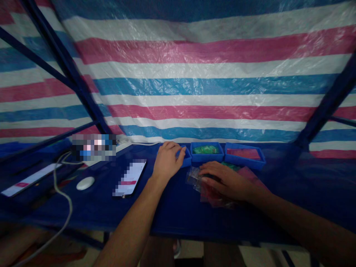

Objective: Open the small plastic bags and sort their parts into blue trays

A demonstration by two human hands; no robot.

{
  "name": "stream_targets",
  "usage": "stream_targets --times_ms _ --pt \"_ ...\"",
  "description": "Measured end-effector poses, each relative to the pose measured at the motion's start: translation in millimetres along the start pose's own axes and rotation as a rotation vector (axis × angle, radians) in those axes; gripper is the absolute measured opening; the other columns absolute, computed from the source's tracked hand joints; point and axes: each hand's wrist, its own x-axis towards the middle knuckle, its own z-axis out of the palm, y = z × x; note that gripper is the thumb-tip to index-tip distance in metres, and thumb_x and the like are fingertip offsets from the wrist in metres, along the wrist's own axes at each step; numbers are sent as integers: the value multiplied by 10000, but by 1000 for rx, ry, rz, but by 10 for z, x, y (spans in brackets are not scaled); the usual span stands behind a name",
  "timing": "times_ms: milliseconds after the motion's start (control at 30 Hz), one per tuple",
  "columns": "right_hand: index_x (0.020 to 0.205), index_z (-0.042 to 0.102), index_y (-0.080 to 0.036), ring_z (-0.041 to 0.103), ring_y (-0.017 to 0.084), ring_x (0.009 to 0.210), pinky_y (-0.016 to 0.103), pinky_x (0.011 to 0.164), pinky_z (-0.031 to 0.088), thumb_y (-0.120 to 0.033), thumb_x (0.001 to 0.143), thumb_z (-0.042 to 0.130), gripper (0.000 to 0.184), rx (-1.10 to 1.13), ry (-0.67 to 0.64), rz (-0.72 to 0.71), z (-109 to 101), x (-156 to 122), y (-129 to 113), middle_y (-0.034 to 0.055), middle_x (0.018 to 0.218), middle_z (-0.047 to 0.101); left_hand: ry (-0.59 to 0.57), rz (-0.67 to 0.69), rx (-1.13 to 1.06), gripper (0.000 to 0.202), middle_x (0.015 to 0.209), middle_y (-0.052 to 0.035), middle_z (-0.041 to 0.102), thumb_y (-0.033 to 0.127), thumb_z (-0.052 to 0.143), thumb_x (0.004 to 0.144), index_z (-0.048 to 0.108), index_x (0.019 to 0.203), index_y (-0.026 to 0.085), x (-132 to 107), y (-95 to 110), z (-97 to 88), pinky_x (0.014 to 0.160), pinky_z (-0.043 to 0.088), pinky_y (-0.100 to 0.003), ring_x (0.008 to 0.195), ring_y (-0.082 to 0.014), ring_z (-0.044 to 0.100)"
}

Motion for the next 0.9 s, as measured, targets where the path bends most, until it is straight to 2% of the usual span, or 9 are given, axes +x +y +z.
stream_targets --times_ms 67,100,167,233,367,467,633,733,900 --pt "1528 556 -310 464 317 1491 562 1228 388 -430 1071 530 473 -41 -94 -11 -24 -4 -48 97 1594 534 8 59 -58 302 989 -82 730 325 510 1062 754 945 191 0 81 22 994 493 -439 1028 -248 624" --pt "1537 548 -320 411 333 1528 589 1244 353 -452 1076 516 481 -69 -139 -16 -26 -4 -66 99 1633 486 9 87 -84 299 983 -80 726 315 506 1065 746 936 190 -4 122 38 991 493 -438 1022 -244 623" --pt "1473 623 -322 393 348 1536 615 1255 317 -462 1085 488 434 -116 -182 -28 -11 0 -79 101 1618 502 6 126 -120 295 971 -81 718 297 506 1065 729 907 186 -17 202 77 987 495 -438 1012 -239 620" --pt "1378 702 -302 462 332 1484 590 1251 339 -417 1091 483 380 -125 -167 -43 21 7 -68 102 1542 576 -10 162 -138 281 971 -83 715 283 512 1062 722 905 181 -32 274 120 989 495 -440 1022 -241 617" --pt "1339 712 -257 591 279 1340 486 1193 451 -326 1074 512 339 -65 -62 -35 77 17 -31 105 1415 655 -59 215 -191 278 956 -81 714 272 500 1066 715 917 179 -46 378 187 981 498 -432 1016 -238 620" --pt "1358 680 -249 633 267 1279 464 1150 494 -315 1060 532 339 -4 46 21 75 28 -20 104 1362 679 -72 221 -247 276 954 -81 715 272 496 1070 713 929 176 -45 414 204 982 501 -427 1002 -231 633" --pt "1301 694 -266 678 280 1212 488 1110 521 -331 1030 583 300 154 312 138 31 59 52 95 1296 716 -26 142 -370 225 1156 -100 727 295 532 1064 697 1170 184 -63 427 197 1044 505 -427 1137 -244 650" --pt "1250 710 -287 720 274 1146 477 1054 566 -360 981 666 282 384 410 235 30 78 145 77 1255 743 -72 98 -427 273 1221 -99 726 317 549 1059 665 1279 204 -82 430 210 1041 531 -420 1156 -245 675" --pt "1193 699 -257 754 260 1097 428 945 632 -386 876 791 354 805 450 346 41 97 227 82 1214 769 -147 52 -540 342 1253 -90 750 293 575 1039 627 1370 223 -95 437 286 969 596 -391 1082 -228 737"
